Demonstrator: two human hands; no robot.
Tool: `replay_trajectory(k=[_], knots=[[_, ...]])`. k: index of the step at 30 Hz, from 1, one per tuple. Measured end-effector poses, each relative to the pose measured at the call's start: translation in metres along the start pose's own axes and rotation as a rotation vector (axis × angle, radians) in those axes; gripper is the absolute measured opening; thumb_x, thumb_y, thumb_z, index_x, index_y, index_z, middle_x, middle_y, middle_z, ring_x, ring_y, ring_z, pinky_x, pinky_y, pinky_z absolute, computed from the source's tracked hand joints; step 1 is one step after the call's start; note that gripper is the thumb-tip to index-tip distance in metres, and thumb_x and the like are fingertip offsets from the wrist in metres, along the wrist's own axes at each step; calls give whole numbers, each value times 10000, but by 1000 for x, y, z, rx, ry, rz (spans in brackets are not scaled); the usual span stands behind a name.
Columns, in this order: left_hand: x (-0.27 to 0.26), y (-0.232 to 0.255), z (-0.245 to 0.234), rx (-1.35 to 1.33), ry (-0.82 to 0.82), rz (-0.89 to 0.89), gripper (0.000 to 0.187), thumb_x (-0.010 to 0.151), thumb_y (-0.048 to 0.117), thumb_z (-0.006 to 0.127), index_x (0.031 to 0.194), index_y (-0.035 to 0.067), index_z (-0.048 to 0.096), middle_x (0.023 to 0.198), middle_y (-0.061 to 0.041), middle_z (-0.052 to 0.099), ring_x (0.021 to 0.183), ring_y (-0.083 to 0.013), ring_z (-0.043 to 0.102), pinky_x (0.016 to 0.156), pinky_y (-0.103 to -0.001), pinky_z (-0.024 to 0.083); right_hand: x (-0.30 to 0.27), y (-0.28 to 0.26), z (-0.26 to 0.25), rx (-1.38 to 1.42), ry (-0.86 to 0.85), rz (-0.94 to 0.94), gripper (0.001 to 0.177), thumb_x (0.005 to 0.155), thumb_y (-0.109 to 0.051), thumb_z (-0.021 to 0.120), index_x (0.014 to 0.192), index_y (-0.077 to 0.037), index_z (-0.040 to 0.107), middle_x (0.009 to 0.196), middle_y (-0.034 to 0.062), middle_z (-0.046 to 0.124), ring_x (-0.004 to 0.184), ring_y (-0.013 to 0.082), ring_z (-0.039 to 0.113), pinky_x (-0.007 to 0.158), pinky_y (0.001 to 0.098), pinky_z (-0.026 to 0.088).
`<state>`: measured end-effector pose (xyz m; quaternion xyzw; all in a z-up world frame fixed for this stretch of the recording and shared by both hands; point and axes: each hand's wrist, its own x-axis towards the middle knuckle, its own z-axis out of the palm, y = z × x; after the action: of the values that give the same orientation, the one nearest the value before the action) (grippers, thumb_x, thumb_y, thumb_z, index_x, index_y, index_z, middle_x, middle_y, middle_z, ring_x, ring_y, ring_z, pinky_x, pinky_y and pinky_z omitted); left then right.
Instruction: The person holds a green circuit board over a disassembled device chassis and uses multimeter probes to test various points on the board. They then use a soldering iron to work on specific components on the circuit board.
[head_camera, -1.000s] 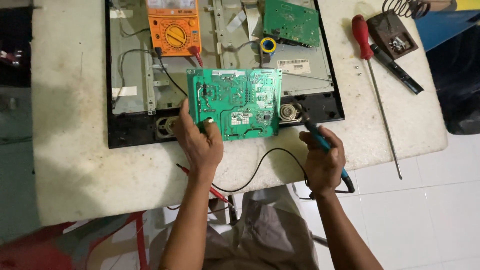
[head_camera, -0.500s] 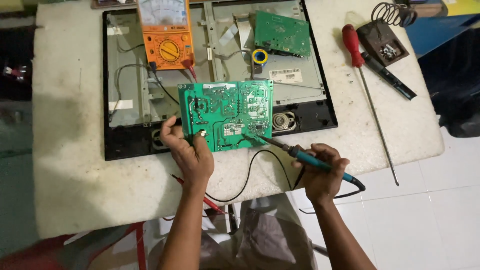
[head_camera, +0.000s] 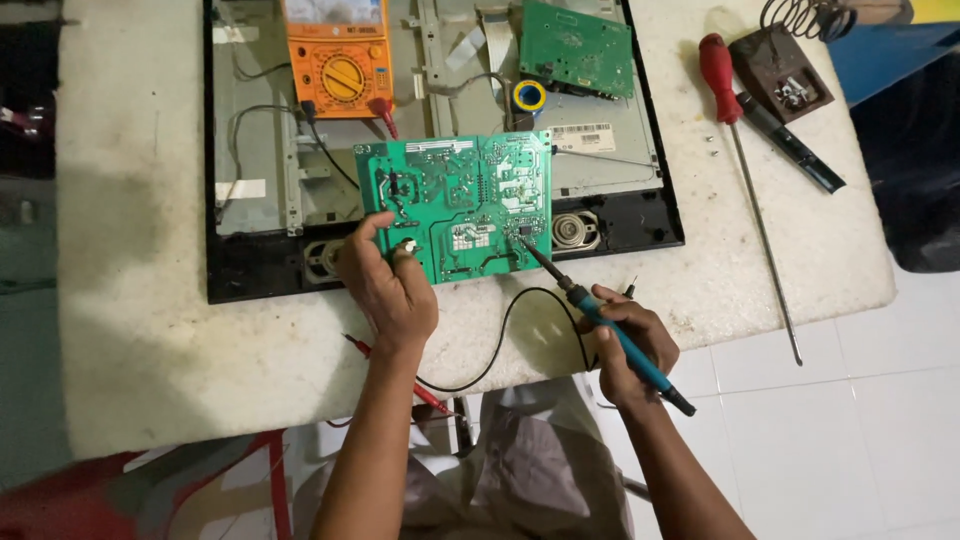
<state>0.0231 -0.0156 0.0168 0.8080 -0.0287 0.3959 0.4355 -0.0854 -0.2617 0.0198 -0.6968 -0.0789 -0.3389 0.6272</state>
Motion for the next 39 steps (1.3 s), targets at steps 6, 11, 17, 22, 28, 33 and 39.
replay_trajectory(k=[6, 11, 17, 22, 28, 33, 39], knots=[[5, 8, -9, -7, -38, 20, 417, 823, 125, 587, 1236, 91, 627, 978, -89, 592, 884, -351, 574, 950, -406, 409, -3, 3, 3, -72, 8, -155, 209, 957, -156, 665, 952, 51, 643, 634, 120, 661, 630, 247, 726, 1013, 587, 540], [8, 10, -4, 37, -11, 87, 457, 821, 251, 739, 1232, 74, 643, 982, -82, 590, 910, -306, 602, 939, -367, 422, 0, 3, 12, -23, 80, -169, 309, 999, -200, 585, 1054, 101, 622, 794, 218, 703, 749, 314, 754, 931, 559, 577], [10, 14, -6, 54, 3, 87, 406, 875, 254, 792, 1198, 54, 647, 942, -94, 616, 872, -317, 632, 899, -394, 442, 4, -8, 15, -3, 59, -102, 233, 983, -94, 599, 1083, 117, 599, 940, 274, 696, 810, 365, 759, 839, 506, 604], [8, 11, -4, 92, 20, 79, 381, 896, 259, 804, 1198, 83, 652, 963, -76, 622, 890, -308, 644, 908, -376, 447, -2, 12, 1, -97, 39, -32, 177, 914, -45, 753, 1003, 52, 635, 943, 182, 693, 945, 319, 728, 919, 461, 584], [7, 8, -3, 92, 17, 100, 332, 942, 270, 779, 1181, 74, 658, 973, -73, 634, 896, -297, 652, 911, -364, 450, 1, 13, 5, 7, 84, 63, 186, 917, -99, 715, 954, 38, 594, 890, 192, 638, 650, 198, 676, 684, 364, 589], [8, 6, -2, 98, 23, 107, 319, 942, 268, 782, 1167, 79, 658, 961, -65, 630, 876, -298, 640, 902, -369, 449, 6, 7, 7, -79, -38, -84, 151, 929, -95, 693, 940, 47, 644, 690, 128, 643, 725, 255, 675, 964, 487, 527], [8, 7, -2, 94, 18, 114, 311, 956, 267, 778, 1174, 83, 656, 958, -67, 620, 879, -311, 631, 895, -378, 447, 12, -14, 13, 4, -127, -19, 166, 936, -109, 681, 956, 50, 634, 731, 176, 686, 730, 275, 707, 879, 509, 590]])
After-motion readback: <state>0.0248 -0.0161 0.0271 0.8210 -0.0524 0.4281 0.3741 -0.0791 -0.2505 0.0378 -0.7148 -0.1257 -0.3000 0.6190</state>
